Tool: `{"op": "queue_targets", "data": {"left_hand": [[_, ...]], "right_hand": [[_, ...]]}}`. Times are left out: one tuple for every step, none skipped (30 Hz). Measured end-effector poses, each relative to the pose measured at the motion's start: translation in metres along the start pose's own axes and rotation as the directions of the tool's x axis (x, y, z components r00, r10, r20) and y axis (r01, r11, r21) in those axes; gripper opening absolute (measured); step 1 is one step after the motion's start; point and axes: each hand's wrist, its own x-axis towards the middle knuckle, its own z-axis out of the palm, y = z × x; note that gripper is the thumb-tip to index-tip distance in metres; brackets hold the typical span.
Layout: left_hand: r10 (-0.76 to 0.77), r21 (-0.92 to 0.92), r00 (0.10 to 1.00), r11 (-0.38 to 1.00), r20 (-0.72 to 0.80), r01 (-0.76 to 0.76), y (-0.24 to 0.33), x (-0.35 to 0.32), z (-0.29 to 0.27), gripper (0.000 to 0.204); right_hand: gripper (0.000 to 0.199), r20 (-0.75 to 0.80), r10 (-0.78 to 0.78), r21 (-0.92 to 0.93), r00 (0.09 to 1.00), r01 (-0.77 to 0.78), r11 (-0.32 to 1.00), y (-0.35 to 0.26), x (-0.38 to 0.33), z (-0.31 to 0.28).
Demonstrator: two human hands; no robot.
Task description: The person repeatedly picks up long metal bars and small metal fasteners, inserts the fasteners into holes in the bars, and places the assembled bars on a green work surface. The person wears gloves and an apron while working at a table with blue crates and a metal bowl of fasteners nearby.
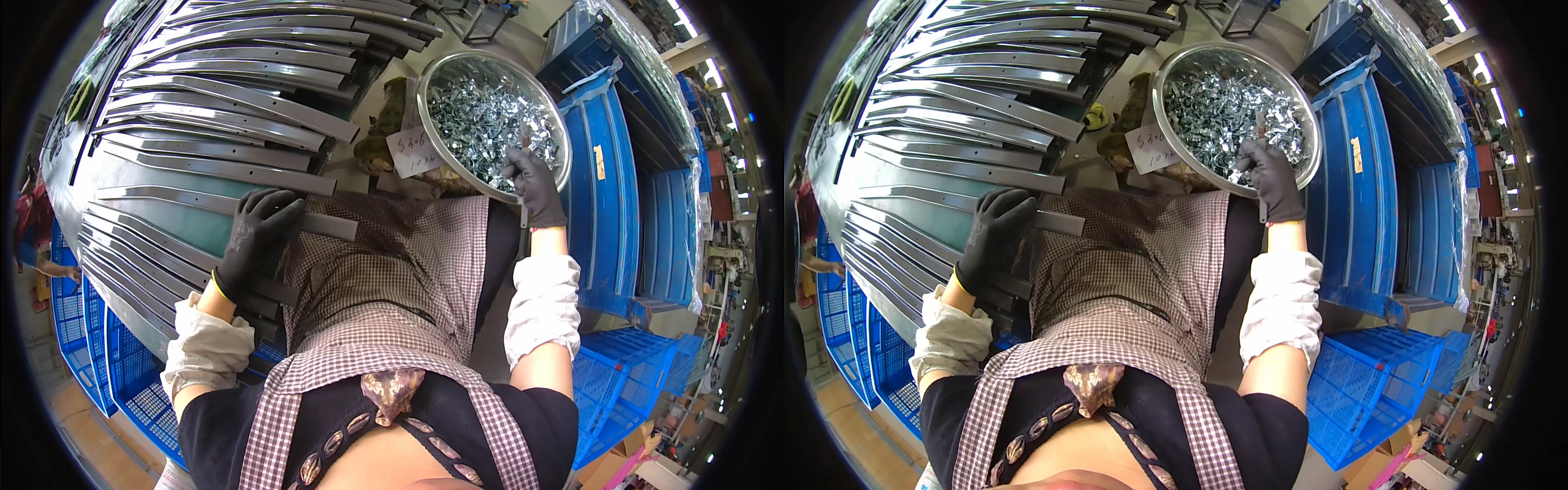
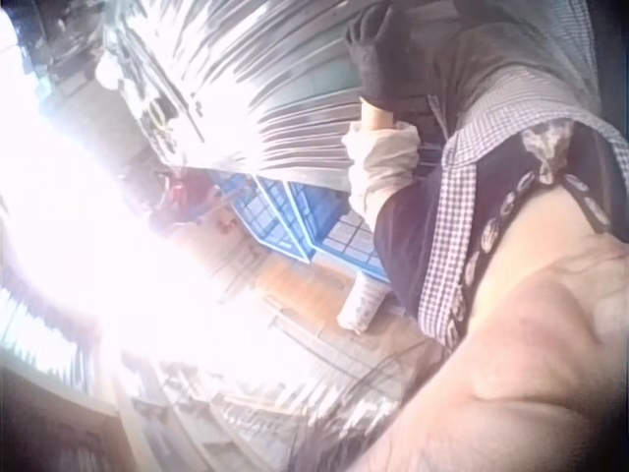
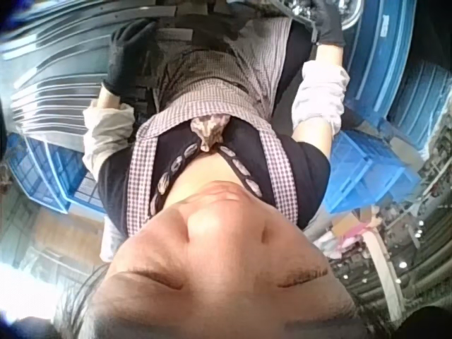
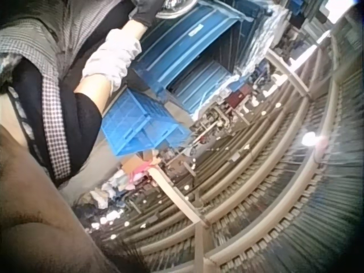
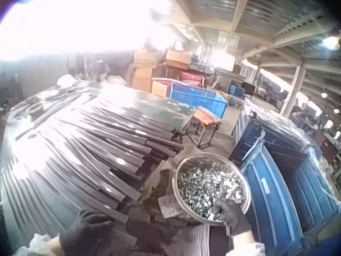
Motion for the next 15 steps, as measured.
{"op": "queue_targets", "data": {"left_hand": [[-0.016,-0.039,1.0,0.999,-0.01,0.016,0.007,-0.003,-0.002,0.041],[-0.032,-0.077,0.999,0.997,-0.011,0.031,0.013,-0.005,-0.004,0.041],[-0.009,-0.105,1.0,0.994,0.022,0.012,0.022,-0.007,-0.006,0.041],[0.017,-0.139,0.998,0.99,0.055,-0.009,0.032,-0.007,-0.005,0.041],[0.039,-0.168,0.995,0.985,0.089,-0.024,0.043,-0.007,-0.004,0.042],[0.055,-0.193,0.994,0.981,0.099,-0.035,0.054,-0.004,-0.002,0.042],[0.057,-0.207,0.993,0.978,0.107,-0.034,0.067,-0.001,0.0,0.042],[0.067,-0.224,0.991,0.974,0.118,-0.039,0.076,0.001,0.001,0.043],[0.076,-0.208,0.984,0.977,0.16,-0.042,0.08,-0.001,0.005,0.043],[0.097,-0.2,0.975,0.978,0.202,-0.056,0.081,-0.003,0.012,0.044],[0.115,-0.188,0.963,0.98,0.243,-0.069,0.081,-0.007,0.016,0.045],[0.102,-0.173,0.967,0.983,0.234,-0.062,0.081,-0.012,0.016,0.046],[0.098,-0.161,0.969,0.985,0.225,-0.062,0.08,-0.014,0.017,0.048],[0.095,-0.15,0.972,0.987,0.215,-0.063,0.079,-0.017,0.017,0.049],[0.117,-0.171,0.974,0.982,0.193,-0.084,0.078,-0.018,0.017,0.047]], "right_hand": [[0.032,0.035,-0.069,0.003,0.997,0.069,0.998,-0.01,-0.012,0.013],[0.032,0.068,-0.13,0.014,0.989,0.13,0.991,-0.018,-0.028,0.028],[0.027,0.119,-0.085,0.024,0.989,0.082,0.996,-0.033,-0.045,0.049],[0.024,0.166,-0.038,0.03,0.985,0.033,0.999,-0.041,-0.063,0.07],[0.022,0.286,-0.087,0.063,0.954,0.072,0.995,-0.033,-0.075,0.089],[0.021,0.363,-0.136,0.095,0.922,0.109,0.989,-0.019,-0.09,0.107],[0.022,0.452,-0.188,0.138,0.872,0.14,0.981,-0.006,-0.101,0.128],[0.021,0.502,-0.244,0.185,0.83,0.172,0.968,0.009,-0.116,0.149],[0.021,0.564,-0.17,0.227,0.808,0.046,0.973,0.01,-0.133,0.167],[0.021,0.616,-0.098,0.256,0.782,-0.08,0.963,0.011,-0.147,0.18],[0.023,0.635,-0.098,0.291,0.767,-0.119,0.949,0.013,-0.155,0.188],[0.025,0.651,-0.098,0.324,0.752,-0.159,0.933,0.015,-0.161,0.195],[0.027,0.662,-0.1,0.356,0.743,-0.195,0.914,0.014,-0.164,0.199],[0.031,0.652,-0.08,0.348,0.754,-0.203,0.915,0.011,-0.166,0.2],[0.035,0.64,-0.06,0.34,0.766,-0.212,0.916,0.007,-0.168,0.199]]}}
